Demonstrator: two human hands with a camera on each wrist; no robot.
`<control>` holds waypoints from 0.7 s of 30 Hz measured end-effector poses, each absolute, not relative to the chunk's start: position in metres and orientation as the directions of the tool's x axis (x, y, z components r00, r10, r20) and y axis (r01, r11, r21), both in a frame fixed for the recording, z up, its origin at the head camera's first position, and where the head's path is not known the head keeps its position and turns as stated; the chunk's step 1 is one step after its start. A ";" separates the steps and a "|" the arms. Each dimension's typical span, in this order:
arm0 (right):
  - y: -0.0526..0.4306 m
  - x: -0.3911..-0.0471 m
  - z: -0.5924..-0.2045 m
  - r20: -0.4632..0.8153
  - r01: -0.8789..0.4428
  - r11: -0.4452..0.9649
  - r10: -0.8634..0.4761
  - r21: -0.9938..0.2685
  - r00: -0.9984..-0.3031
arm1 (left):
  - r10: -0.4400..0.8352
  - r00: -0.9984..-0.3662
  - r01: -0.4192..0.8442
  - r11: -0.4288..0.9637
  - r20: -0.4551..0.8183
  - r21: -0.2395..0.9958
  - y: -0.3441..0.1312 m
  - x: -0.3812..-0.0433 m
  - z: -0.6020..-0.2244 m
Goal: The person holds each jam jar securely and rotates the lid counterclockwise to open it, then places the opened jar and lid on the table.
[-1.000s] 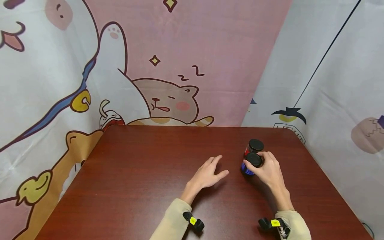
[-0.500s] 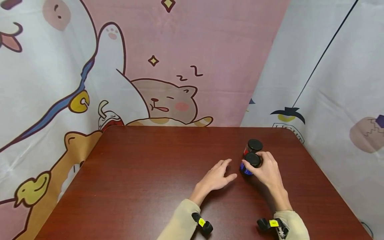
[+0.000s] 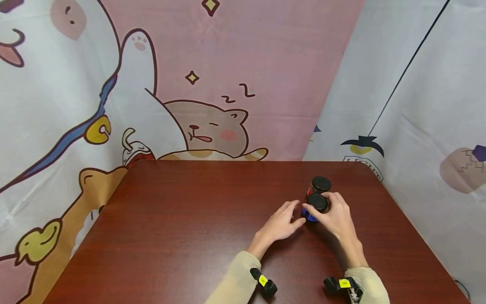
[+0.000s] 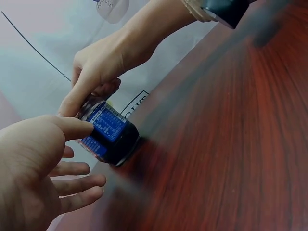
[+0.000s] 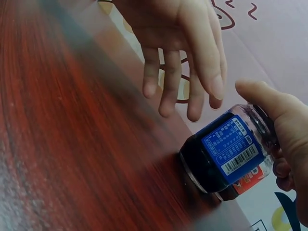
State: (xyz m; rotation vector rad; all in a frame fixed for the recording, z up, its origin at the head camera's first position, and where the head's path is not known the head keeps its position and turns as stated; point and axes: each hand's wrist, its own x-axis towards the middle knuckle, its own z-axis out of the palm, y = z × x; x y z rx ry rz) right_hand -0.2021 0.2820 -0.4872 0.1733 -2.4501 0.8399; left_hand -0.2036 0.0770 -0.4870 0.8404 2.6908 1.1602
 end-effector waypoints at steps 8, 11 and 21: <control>0.283 -0.201 -0.489 0.573 -0.338 0.794 0.016 -0.505 -0.819 | 0.511 -0.847 0.444 0.528 0.147 0.724 0.087 -0.205 -0.486; 0.283 -0.200 -0.489 0.585 -0.356 0.791 0.003 -0.498 -0.811 | 0.506 -0.846 0.455 0.519 0.169 0.723 0.091 -0.206 -0.487; 0.285 -0.199 -0.490 0.598 -0.380 0.792 -0.024 -0.478 -0.801 | 0.486 -0.852 0.466 0.540 0.192 0.701 0.102 -0.208 -0.488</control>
